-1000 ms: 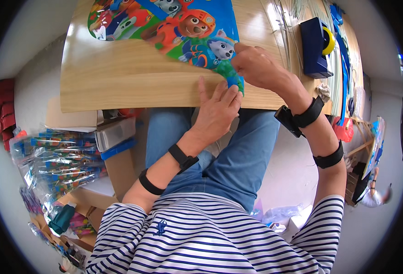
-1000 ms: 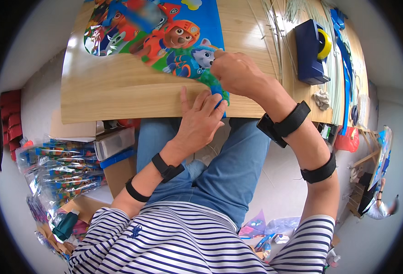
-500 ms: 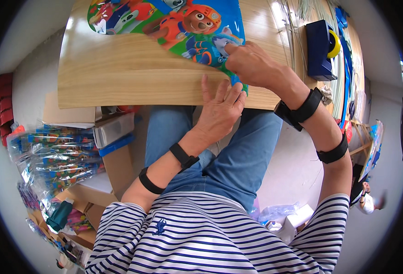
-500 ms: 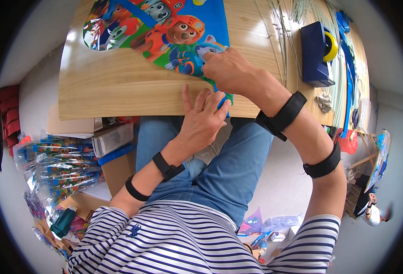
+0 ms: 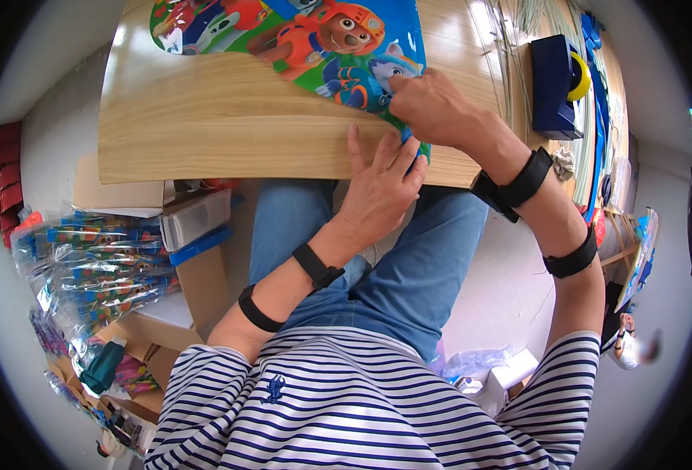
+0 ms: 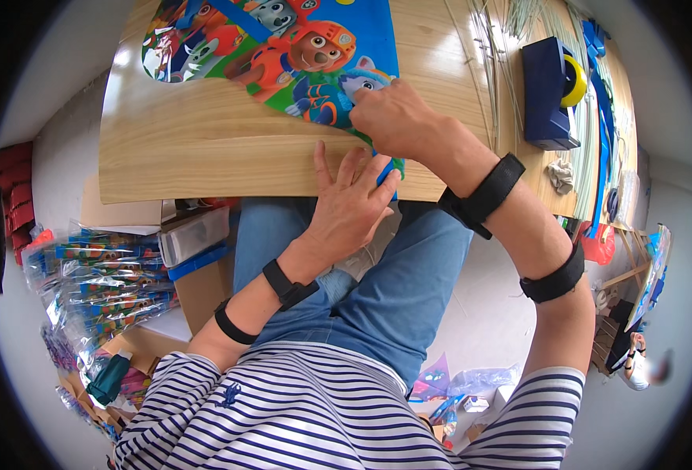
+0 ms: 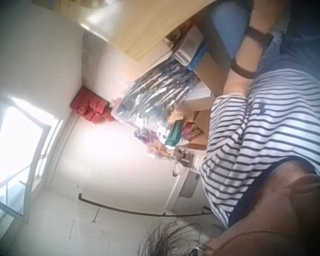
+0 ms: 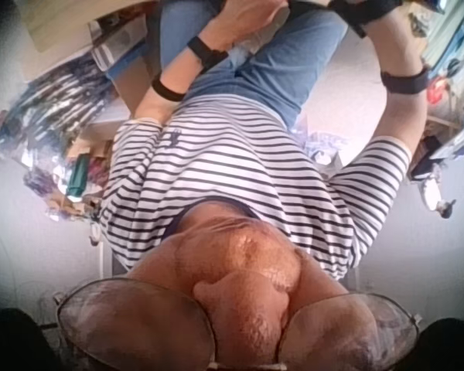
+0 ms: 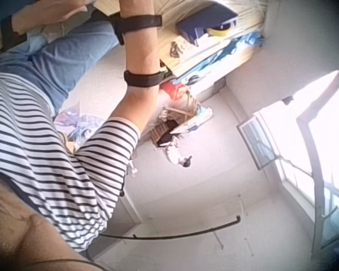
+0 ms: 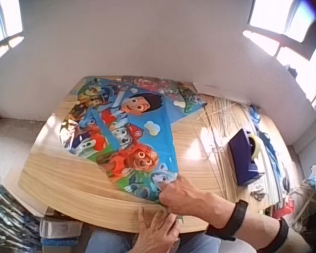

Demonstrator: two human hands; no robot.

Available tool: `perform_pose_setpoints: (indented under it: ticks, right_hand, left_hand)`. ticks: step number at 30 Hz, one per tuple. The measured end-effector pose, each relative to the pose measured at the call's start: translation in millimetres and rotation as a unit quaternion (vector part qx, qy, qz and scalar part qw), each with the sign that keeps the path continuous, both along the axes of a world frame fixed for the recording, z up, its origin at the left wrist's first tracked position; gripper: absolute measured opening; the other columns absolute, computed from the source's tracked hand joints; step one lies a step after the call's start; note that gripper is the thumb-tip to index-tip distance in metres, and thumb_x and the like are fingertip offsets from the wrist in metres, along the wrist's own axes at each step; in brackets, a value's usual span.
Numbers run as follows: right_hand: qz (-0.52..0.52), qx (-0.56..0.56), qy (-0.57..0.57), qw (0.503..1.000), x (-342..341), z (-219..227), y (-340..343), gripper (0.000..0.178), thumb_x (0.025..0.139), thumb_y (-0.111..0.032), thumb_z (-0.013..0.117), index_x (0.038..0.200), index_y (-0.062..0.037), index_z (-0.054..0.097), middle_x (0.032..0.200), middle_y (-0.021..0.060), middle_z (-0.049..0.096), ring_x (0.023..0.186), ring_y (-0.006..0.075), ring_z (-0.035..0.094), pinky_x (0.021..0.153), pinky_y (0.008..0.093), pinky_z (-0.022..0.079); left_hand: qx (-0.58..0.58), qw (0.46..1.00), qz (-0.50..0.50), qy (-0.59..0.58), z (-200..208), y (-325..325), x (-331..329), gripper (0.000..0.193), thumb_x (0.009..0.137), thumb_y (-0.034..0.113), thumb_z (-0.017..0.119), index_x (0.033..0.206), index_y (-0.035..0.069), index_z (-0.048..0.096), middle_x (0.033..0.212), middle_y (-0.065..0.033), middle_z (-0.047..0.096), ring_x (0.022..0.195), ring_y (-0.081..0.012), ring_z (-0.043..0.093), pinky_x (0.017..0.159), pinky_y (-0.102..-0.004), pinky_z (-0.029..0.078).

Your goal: The person is assembling a kite by applying tape and attaching blue ribbon tails to the edges of the kite material.

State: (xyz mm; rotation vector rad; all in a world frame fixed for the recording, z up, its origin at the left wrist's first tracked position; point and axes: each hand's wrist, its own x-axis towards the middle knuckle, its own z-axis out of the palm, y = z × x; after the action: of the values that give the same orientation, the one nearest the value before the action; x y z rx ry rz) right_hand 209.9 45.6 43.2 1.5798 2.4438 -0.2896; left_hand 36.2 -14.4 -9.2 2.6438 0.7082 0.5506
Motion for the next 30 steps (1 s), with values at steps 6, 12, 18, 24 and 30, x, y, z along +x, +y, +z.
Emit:
perform_pose_setpoints:
  ticks: [6,12,18,24,30]
  right_hand:
    - [-0.122,0.040,-0.015,0.992,2,5,11,0.023,0.069,-0.013,0.072,0.090,-0.0055,0.068,0.092,0.0126,0.064,0.083,0.0335,0.066,0.069,0.0424,0.052]
    - [-0.232,0.215,0.142,0.938,18,17,-2,0.037,0.068,-0.019,0.078,0.099,-0.0050,0.064,0.083,0.0136,0.065,0.077,0.0280,0.065,0.066,0.0411,0.049]
    - [-0.473,-0.017,0.216,0.854,1,-15,-42,0.028,0.063,-0.026,0.083,0.070,-0.0052,0.066,0.073,0.0138,0.068,0.075,0.0315,0.066,0.064,0.0413,0.050]
    - [-0.558,0.123,0.181,0.800,0,-34,-43,0.036,0.063,-0.029,0.083,0.083,-0.0055,0.064,0.084,0.0148,0.067,0.084,0.0339,0.065,0.070,0.0438,0.050]
    - [-0.541,0.175,0.114,0.815,-23,-37,-51,0.036,0.067,-0.028,0.081,0.088,-0.0046,0.063,0.089,0.0143,0.066,0.089,0.0355,0.064,0.075,0.0457,0.049]
  left_hand:
    - [-0.044,0.999,-0.009,0.006,8,-1,-2,0.056,0.069,0.026,0.080,0.120,0.009,0.063,0.135,-0.0091,0.046,0.126,-0.0340,0.039,0.108,-0.0733,0.013]
    - [-0.043,0.999,-0.020,0.005,7,1,-2,0.058,0.068,0.025,0.081,0.120,0.010,0.062,0.134,-0.0095,0.047,0.128,-0.0334,0.038,0.108,-0.0741,0.012]
    - [-0.030,0.999,-0.014,-0.001,10,2,-3,0.056,0.067,0.025,0.080,0.117,0.007,0.063,0.132,-0.0131,0.049,0.129,-0.0356,0.039,0.105,-0.0787,0.012]
    - [-0.016,0.999,-0.006,0.037,7,-2,2,0.061,0.067,0.030,0.080,0.122,0.011,0.061,0.136,-0.0101,0.046,0.131,-0.0327,0.037,0.103,-0.0769,0.017]
    - [-0.047,0.998,-0.031,0.007,10,2,-8,0.061,0.067,0.028,0.080,0.122,0.010,0.061,0.138,-0.0107,0.044,0.131,-0.0313,0.038,0.105,-0.0757,0.016]
